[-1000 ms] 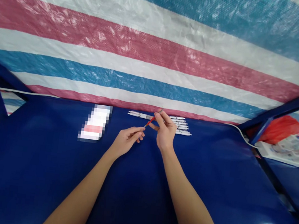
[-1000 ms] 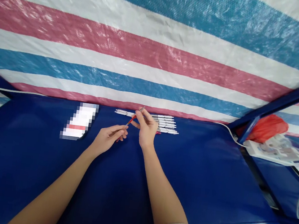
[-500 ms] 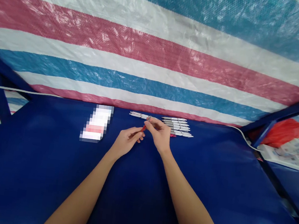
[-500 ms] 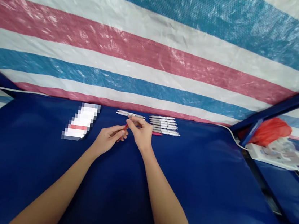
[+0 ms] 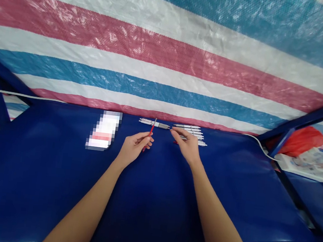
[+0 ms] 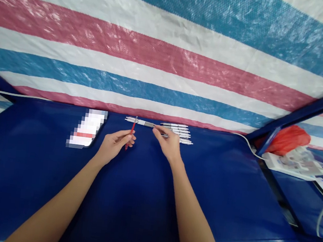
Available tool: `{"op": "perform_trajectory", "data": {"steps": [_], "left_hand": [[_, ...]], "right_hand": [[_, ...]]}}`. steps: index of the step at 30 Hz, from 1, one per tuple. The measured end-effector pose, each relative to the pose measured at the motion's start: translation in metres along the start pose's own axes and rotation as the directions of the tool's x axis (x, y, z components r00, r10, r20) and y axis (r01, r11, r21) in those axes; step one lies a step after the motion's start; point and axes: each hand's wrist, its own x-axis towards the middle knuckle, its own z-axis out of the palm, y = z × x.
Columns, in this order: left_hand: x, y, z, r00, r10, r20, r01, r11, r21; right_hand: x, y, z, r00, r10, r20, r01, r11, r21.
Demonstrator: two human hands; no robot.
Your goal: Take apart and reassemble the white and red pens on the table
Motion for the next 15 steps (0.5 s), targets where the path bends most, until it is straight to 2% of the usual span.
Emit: {"op": "perform_trajectory", "data": {"steps": [2, 4, 6, 10, 15], "left_hand": [[0.000, 0.001, 0.000, 1.000, 0.004, -0.016, -0.005, 0.999, -0.039], [0.001, 0.002, 0.000, 1.000, 0.005, -0.028, -0.007, 0.997, -0.076], [0.002, 0.001, 0.001, 0.999, 0.002, -0.035, -0.005, 0.995, -0.100], [0.003, -0.003, 0.001, 0.999, -0.001, -0.034, -0.002, 0.994, -0.105], [0.003, -0.004, 0.002, 0.999, 0.013, -0.040, -0.017, 0.995, -0.096]], "right_hand": [[-0.005, 0.012, -0.018, 0.990, -0.134, 0.049, 0.141, 0.968, -0.210], [-0.011, 0.022, -0.031, 0.963, -0.245, 0.112, 0.269, 0.856, -0.442], [-0.015, 0.030, -0.039, 0.933, -0.314, 0.173, 0.353, 0.723, -0.593], [-0.018, 0.037, -0.043, 0.876, -0.379, 0.300, 0.471, 0.534, -0.702], [-0.015, 0.034, -0.042, 0.848, -0.391, 0.358, 0.513, 0.432, -0.742]]}}
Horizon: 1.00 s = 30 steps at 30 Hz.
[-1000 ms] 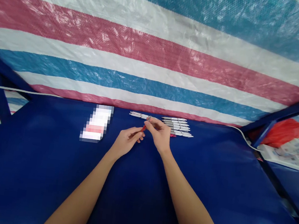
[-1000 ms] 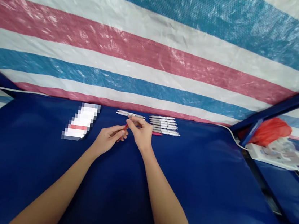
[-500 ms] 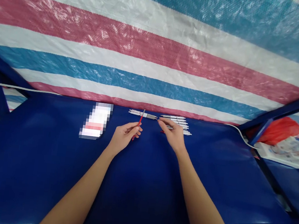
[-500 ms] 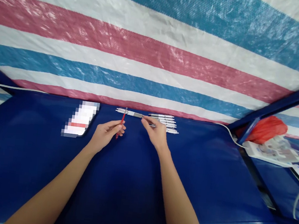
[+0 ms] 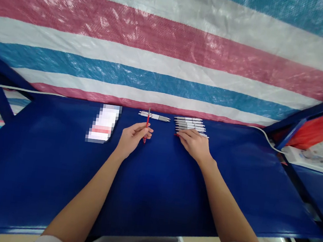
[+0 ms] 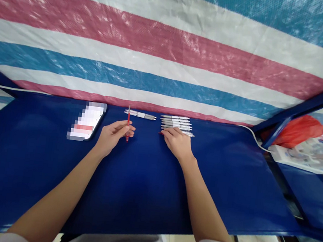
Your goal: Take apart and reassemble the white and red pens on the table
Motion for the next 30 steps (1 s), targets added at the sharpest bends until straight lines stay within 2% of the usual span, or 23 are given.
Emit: {"op": "perform_trajectory", "data": {"steps": [7, 15, 24, 27, 30], "left_hand": [[0.000, 0.001, 0.001, 1.000, 0.010, -0.004, -0.010, 1.000, 0.022], [-0.001, 0.004, 0.003, 1.000, 0.001, -0.007, -0.001, 1.000, 0.020], [-0.002, 0.008, 0.004, 1.000, -0.011, -0.018, 0.011, 0.999, 0.037], [-0.002, 0.008, 0.003, 1.000, -0.007, -0.023, 0.008, 0.999, 0.036], [-0.001, 0.007, 0.001, 1.000, 0.000, -0.016, 0.000, 0.999, 0.038]], "right_hand": [[0.007, -0.002, -0.007, 0.995, -0.028, 0.100, 0.034, 0.998, -0.054], [0.012, -0.006, -0.012, 0.979, -0.072, 0.193, 0.076, 0.997, -0.014], [0.020, -0.009, -0.016, 0.966, -0.047, 0.255, 0.034, 0.998, 0.057], [0.022, -0.012, -0.019, 0.973, -0.013, 0.232, -0.017, 0.992, 0.127], [0.025, -0.017, -0.024, 0.986, 0.037, 0.162, -0.085, 0.950, 0.299]]}}
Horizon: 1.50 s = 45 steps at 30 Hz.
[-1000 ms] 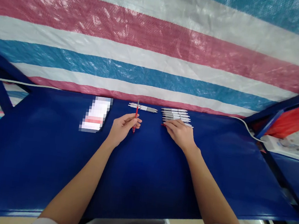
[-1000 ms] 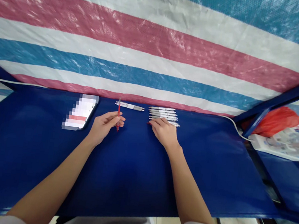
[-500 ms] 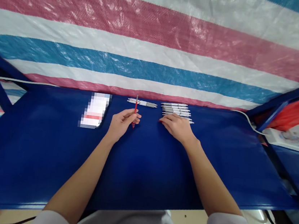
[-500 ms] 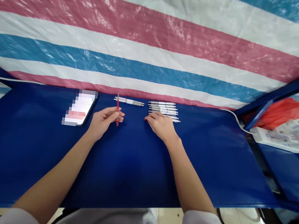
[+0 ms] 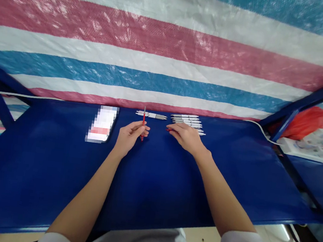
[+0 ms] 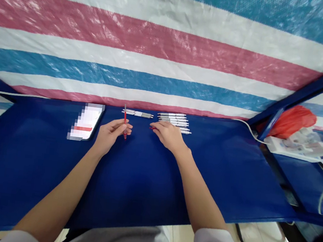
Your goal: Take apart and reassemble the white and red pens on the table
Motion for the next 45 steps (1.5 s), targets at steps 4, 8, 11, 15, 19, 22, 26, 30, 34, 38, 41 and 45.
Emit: {"op": "perform_trajectory", "data": {"steps": [4, 8, 11, 15, 19, 22, 26, 30, 34, 38, 41, 45], "left_hand": [[0.000, -0.002, -0.003, 1.000, 0.020, 0.018, -0.020, 1.000, -0.013], [-0.001, 0.000, -0.006, 1.000, 0.024, 0.000, -0.023, 0.999, -0.027], [-0.001, 0.003, -0.008, 1.000, 0.015, -0.019, -0.016, 1.000, -0.027], [-0.001, 0.003, -0.012, 1.000, 0.016, -0.022, -0.016, 0.999, -0.033], [0.001, 0.000, -0.015, 1.000, 0.010, -0.018, -0.010, 1.000, -0.023], [0.003, -0.002, -0.016, 1.000, -0.009, -0.022, 0.008, 1.000, -0.021], [0.005, -0.001, -0.016, 0.999, -0.033, -0.019, 0.032, 0.999, -0.025], [0.004, 0.004, -0.017, 0.997, -0.072, 0.008, 0.072, 0.997, 0.019], [0.001, 0.007, -0.020, 0.991, -0.100, 0.086, 0.096, 0.994, 0.055], [0.000, 0.004, -0.023, 0.978, -0.124, 0.166, 0.111, 0.990, 0.086], [0.000, 0.002, -0.025, 0.967, -0.135, 0.215, 0.114, 0.988, 0.107], [-0.001, 0.001, -0.026, 0.956, -0.152, 0.251, 0.118, 0.982, 0.144]], "right_hand": [[0.007, -0.012, 0.002, 0.993, 0.027, -0.111, 0.014, 0.932, 0.361], [0.019, -0.025, 0.023, 0.973, 0.197, -0.120, -0.046, 0.675, 0.736], [0.028, -0.034, 0.042, 0.925, 0.379, 0.018, -0.137, 0.290, 0.947], [0.033, -0.044, 0.057, 0.857, 0.507, 0.096, -0.120, 0.013, 0.993], [0.033, -0.048, 0.063, 0.836, 0.530, 0.141, -0.144, -0.035, 0.989], [0.033, -0.047, 0.065, 0.828, 0.539, 0.156, -0.152, -0.052, 0.987], [0.033, -0.046, 0.065, 0.808, 0.567, 0.159, -0.143, -0.073, 0.987], [0.032, -0.048, 0.062, 0.802, 0.576, 0.157, -0.148, -0.062, 0.987], [0.035, -0.051, 0.056, 0.778, 0.615, 0.131, -0.116, -0.065, 0.991], [0.044, -0.052, 0.045, 0.754, 0.653, 0.064, -0.044, -0.047, 0.998], [0.052, -0.053, 0.038, 0.707, 0.707, 0.008, 0.014, -0.025, 1.000], [0.060, -0.054, 0.038, 0.620, 0.784, 0.008, 0.078, -0.072, 0.994]]}}
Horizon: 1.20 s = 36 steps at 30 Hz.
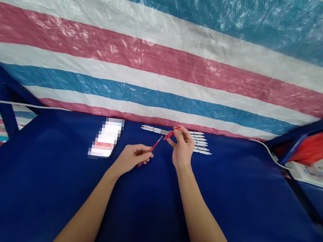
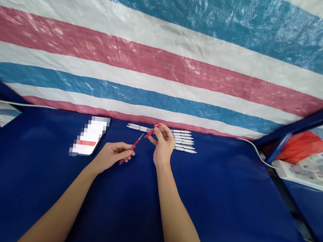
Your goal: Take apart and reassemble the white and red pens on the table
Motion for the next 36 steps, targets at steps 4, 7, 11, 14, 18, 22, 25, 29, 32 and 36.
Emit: {"op": "perform_trajectory", "data": {"steps": [4, 7, 11, 14, 18, 22, 25, 29, 32, 36], "left_hand": [[-0.0004, 0.0011, -0.0005, 1.000, -0.011, 0.017, 0.011, 1.000, 0.029], [-0.0004, 0.0035, -0.0004, 0.999, -0.023, 0.031, 0.022, 0.999, 0.036], [-0.0002, 0.0054, 0.0002, 0.999, -0.032, 0.039, 0.031, 0.999, 0.039], [0.0002, 0.0056, 0.0007, 0.998, -0.054, 0.043, 0.052, 0.997, 0.049], [0.0002, 0.0063, 0.0010, 0.996, -0.072, 0.053, 0.069, 0.996, 0.062], [-0.0009, 0.0056, 0.0012, 0.997, -0.056, 0.059, 0.052, 0.996, 0.071], [-0.0012, 0.0038, 0.0014, 0.998, -0.042, 0.055, 0.038, 0.997, 0.066], [-0.0007, 0.0022, 0.0011, 0.997, -0.044, 0.056, 0.041, 0.998, 0.056], [-0.0007, 0.0016, 0.0007, 0.997, -0.047, 0.058, 0.044, 0.998, 0.053], [-0.0013, 0.0011, 0.0005, 0.998, -0.036, 0.057, 0.032, 0.998, 0.057]], "right_hand": [[0.0016, 0.0025, 0.0015, 0.998, 0.000, -0.061, 0.002, 0.999, 0.038], [0.0027, 0.0029, 0.0013, 0.998, -0.004, -0.064, 0.006, 0.999, 0.040], [0.0033, 0.0030, 0.0010, 0.999, 0.006, -0.054, -0.004, 0.999, 0.036], [0.0030, 0.0037, 0.0007, 0.999, 0.012, -0.049, -0.010, 0.999, 0.032], [0.0025, 0.0045, 0.0004, 0.999, 0.007, -0.046, -0.004, 0.998, 0.064], [0.0014, 0.0041, 0.0004, 1.000, 0.014, -0.012, -0.013, 0.998, 0.063], [0.0009, 0.0034, 0.0001, 1.000, 0.023, 0.006, -0.023, 0.998, 0.060], [0.0029, 0.0012, -0.0011, 0.999, -0.012, -0.034, 0.014, 0.997, 0.080], [0.0045, -0.0017, -0.0015, 0.998, -0.036, -0.045, 0.039, 0.996, 0.077], [0.0030, -0.0040, -0.0005, 0.999, -0.022, -0.026, 0.024, 0.997, 0.075]]}}
